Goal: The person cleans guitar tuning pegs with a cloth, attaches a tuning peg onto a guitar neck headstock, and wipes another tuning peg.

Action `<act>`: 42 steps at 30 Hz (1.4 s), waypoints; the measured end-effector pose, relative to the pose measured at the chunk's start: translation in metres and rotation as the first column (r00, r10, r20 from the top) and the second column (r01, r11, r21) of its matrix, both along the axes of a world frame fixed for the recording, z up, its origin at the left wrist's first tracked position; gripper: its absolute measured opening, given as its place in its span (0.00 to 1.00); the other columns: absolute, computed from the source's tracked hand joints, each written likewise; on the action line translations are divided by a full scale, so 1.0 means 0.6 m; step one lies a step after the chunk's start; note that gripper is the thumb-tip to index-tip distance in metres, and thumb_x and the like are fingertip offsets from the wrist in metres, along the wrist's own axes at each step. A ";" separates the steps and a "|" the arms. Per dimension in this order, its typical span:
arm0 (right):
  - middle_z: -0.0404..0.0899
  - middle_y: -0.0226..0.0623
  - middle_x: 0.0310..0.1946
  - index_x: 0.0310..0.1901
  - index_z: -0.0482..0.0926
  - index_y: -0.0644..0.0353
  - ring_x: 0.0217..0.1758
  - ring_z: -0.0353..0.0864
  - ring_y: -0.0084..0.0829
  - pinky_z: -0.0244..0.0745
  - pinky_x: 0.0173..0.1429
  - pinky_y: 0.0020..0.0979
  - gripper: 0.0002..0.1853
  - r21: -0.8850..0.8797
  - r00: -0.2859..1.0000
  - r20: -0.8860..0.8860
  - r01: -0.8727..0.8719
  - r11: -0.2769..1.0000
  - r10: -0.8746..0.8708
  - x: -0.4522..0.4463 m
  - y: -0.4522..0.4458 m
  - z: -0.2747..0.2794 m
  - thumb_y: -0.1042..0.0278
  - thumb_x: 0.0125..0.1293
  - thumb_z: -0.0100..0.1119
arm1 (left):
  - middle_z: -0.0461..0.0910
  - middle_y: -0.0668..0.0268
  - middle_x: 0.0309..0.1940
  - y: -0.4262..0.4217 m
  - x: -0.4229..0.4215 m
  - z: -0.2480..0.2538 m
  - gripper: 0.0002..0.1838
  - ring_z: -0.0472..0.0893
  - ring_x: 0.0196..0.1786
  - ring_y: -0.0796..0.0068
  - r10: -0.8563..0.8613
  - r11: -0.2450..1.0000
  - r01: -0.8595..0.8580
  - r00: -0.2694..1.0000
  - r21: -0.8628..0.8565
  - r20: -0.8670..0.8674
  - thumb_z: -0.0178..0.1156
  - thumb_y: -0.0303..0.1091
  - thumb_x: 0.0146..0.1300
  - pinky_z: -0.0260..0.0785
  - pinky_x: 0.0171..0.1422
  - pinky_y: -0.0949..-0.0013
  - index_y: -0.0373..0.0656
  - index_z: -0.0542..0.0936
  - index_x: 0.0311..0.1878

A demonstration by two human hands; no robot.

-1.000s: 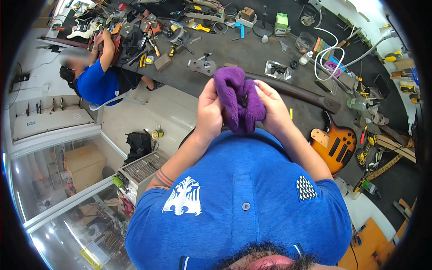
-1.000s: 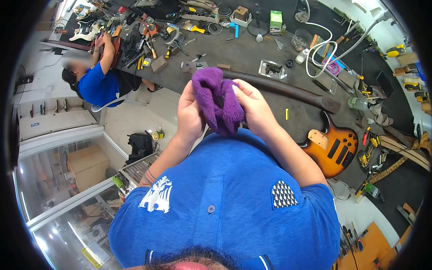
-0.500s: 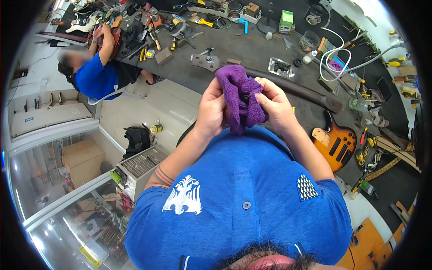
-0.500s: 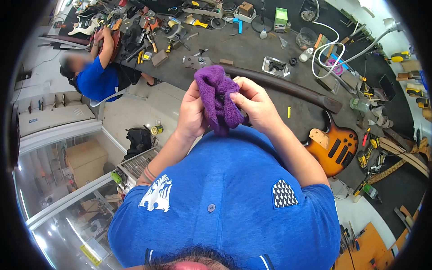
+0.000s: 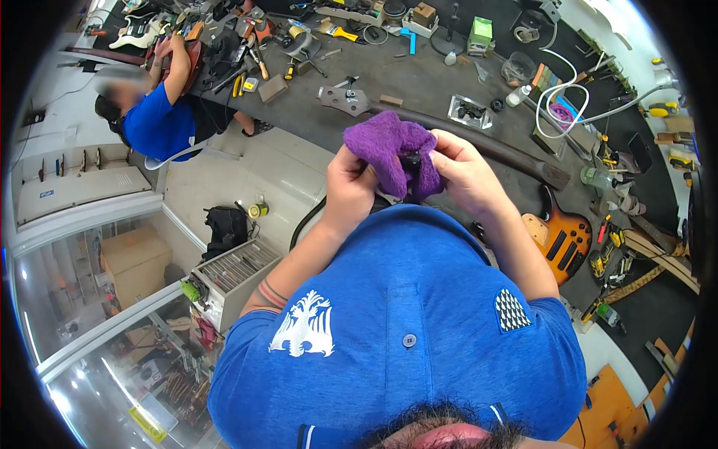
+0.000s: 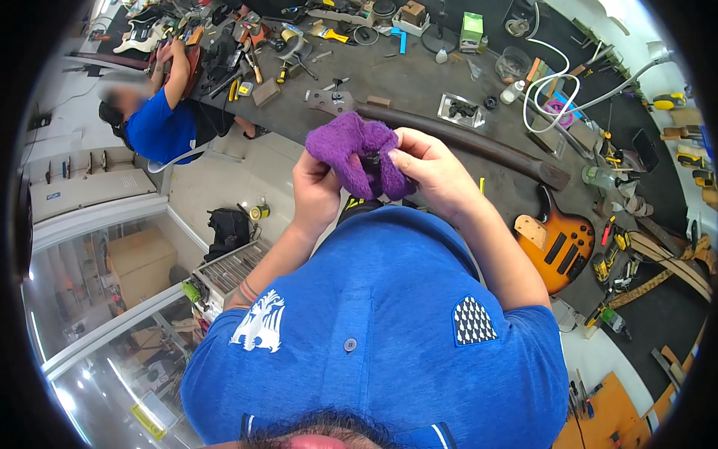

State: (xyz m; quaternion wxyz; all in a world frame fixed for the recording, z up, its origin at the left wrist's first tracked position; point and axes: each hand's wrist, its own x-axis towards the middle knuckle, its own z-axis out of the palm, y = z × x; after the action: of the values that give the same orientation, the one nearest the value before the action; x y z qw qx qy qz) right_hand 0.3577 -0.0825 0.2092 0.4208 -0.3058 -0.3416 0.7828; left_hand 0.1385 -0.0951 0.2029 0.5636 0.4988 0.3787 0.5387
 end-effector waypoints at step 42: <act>0.84 0.31 0.58 0.66 0.78 0.57 0.59 0.85 0.24 0.81 0.66 0.33 0.18 -0.258 0.968 -0.163 0.144 0.955 -0.190 -0.004 0.022 -0.052 0.69 0.79 0.61 | 0.87 0.53 0.43 0.047 0.018 -0.028 0.19 0.87 0.44 0.47 0.299 0.812 0.144 0.728 0.565 -0.616 0.68 0.19 0.43 0.81 0.49 0.52 0.38 0.86 0.43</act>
State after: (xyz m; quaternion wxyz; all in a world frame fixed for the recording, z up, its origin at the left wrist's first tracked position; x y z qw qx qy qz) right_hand 0.3551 -0.0692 0.1780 0.4751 -0.3084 -0.1749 0.8054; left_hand 0.1492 -0.0671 0.1862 0.1818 0.7896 0.3975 0.4306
